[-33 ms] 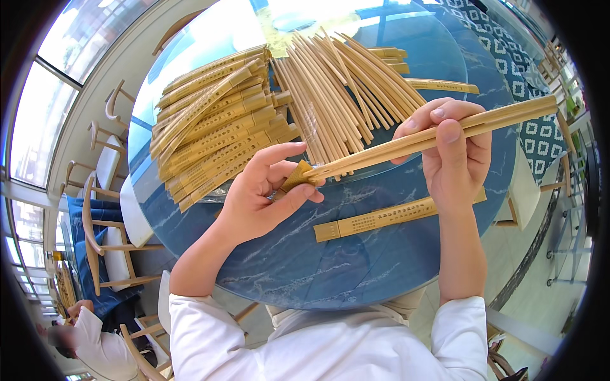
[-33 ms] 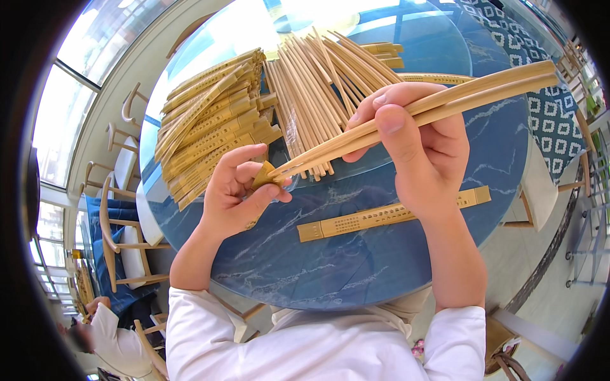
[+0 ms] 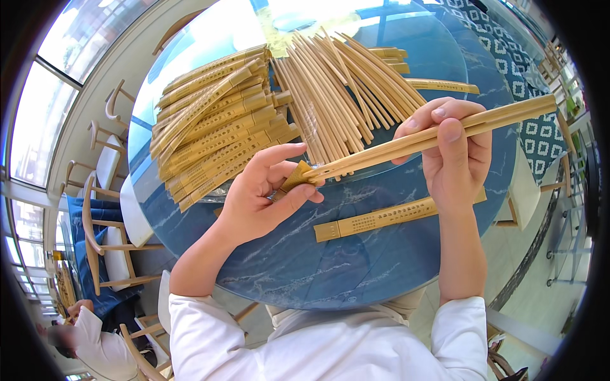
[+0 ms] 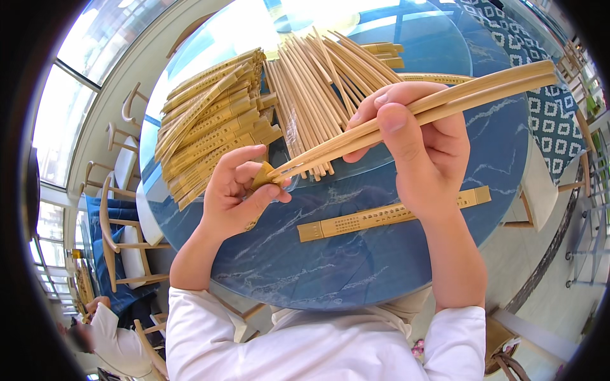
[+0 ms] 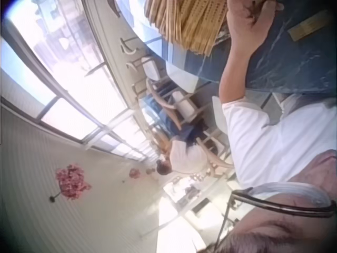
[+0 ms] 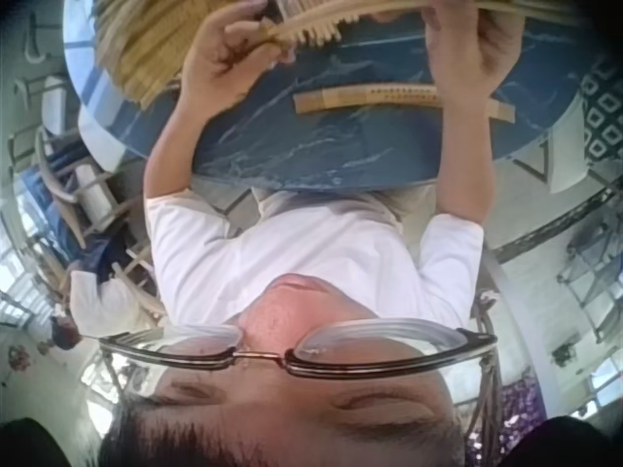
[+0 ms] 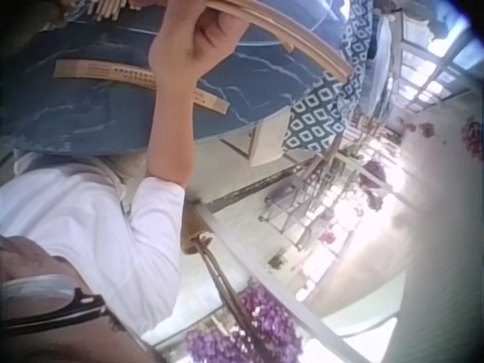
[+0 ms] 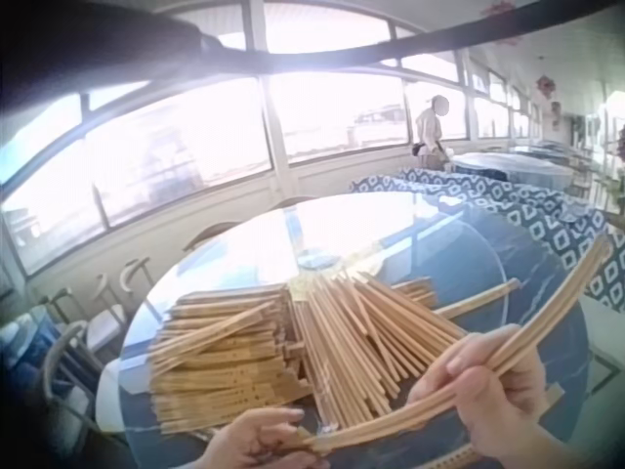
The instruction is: The person repeatedly picks up pairs of wooden chopsticks and paper sleeves from a table, inserts the chopsticks into the sleeves, and places the assembled units back on the table. The process is repeated continuously with no visible final destination or completed batch shown.
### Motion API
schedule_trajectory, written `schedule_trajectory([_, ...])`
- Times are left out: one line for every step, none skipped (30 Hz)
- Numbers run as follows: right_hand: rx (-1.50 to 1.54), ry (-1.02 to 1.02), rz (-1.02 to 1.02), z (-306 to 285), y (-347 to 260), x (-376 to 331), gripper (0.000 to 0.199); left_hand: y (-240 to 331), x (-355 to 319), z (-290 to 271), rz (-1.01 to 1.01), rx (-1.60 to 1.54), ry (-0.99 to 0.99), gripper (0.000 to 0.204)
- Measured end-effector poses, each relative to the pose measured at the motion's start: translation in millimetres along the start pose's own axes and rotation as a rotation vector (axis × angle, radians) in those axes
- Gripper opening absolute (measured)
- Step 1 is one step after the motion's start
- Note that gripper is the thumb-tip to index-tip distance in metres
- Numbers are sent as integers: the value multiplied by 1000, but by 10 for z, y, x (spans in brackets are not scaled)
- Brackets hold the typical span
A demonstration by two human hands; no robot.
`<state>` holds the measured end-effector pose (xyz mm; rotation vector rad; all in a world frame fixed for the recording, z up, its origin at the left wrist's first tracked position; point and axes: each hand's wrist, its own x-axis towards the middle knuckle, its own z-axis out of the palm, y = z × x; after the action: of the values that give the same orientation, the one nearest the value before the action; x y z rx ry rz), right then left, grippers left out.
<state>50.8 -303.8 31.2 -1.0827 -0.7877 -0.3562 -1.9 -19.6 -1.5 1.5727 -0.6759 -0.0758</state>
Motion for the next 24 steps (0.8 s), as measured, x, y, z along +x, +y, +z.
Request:
schedule_trajectory([12, -3, 4, -2, 4, 3, 18, 11, -10, 6, 3, 5, 0, 59])
schedule_trajectory([17, -1, 11, -3, -4, 6, 17, 29, -12, 14, 8, 8, -2, 59])
schedule_trajectory([22, 2, 18, -3, -11, 8, 17, 44, -12, 19, 13, 12, -4, 59])
schedule_trajectory([27, 5, 25, -3, -19, 9, 16, 54, -10, 18, 21, 16, -16, 59])
schedule_trajectory([35, 14, 44, -3, -28, 12, 16, 61, -12, 16, 29, 20, -26, 59])
schedule_trajectory([42, 23, 63, -4, -39, 15, 16, 64, -14, 14, 36, 24, -36, 59])
schedule_trajectory([50, 32, 81, -7, -43, 16, 16, 61, -16, 15, 46, 29, -43, 59])
schedule_trajectory([61, 27, 85, -14, -41, 16, 15, 58, -17, 20, 56, 34, -50, 59])
schedule_trajectory([71, 21, 89, -23, -36, 16, 15, 55, -19, 24, 66, 39, -57, 60])
schedule_trajectory([82, 16, 93, -32, -33, 16, 14, 52, -26, 29, 73, 51, -69, 60])
schedule_trajectory([81, 5, 95, -40, -39, 18, 14, 55, -36, 34, 80, 63, -80, 60])
schedule_trajectory([80, -6, 97, -49, -48, 22, 14, 56, -45, 37, 87, 75, -91, 60])
schedule_trajectory([79, -17, 100, -52, -52, 25, 13, 57, -51, 39, 94, 94, -91, 60])
schedule_trajectory([78, -20, 93, -52, -52, 24, 13, 55, -54, 42, 102, 113, -92, 60])
schedule_trajectory([77, -23, 86, -52, -51, 21, 13, 54, -55, 42, 110, 131, -92, 60])
schedule_trajectory([77, -26, 80, -51, -49, 19, 13, 55, -56, 38, 106, 145, -99, 60])
schedule_trajectory([69, -29, 80, -50, -44, 12, 13, 53, -56, 31, 102, 158, -107, 60])
schedule_trajectory([61, -33, 80, -47, -37, 3, 13, 52, -57, 24, 98, 171, -115, 60])
schedule_trajectory([53, -36, 81, -45, -31, -2, 13, 52, -62, 19, 94, 202, -118, 60])
schedule_trajectory([53, -39, 89, -40, -30, 1, 13, 62, -68, 13, 90, 235, -120, 60])
schedule_trajectory([52, -41, 96, -38, -29, 6, 14, 70, -69, 12, 86, 267, -122, 60])
schedule_trajectory([52, -44, 104, -36, -28, 10, 14, 76, -64, 16, 99, 274, -120, 59])
schedule_trajectory([54, -40, 114, -32, -21, 11, 14, 76, -58, 22, 112, 281, -117, 59])
schedule_trajectory([56, -35, 124, -29, -11, 10, 14, 77, -53, 25, 125, 287, -115, 59])
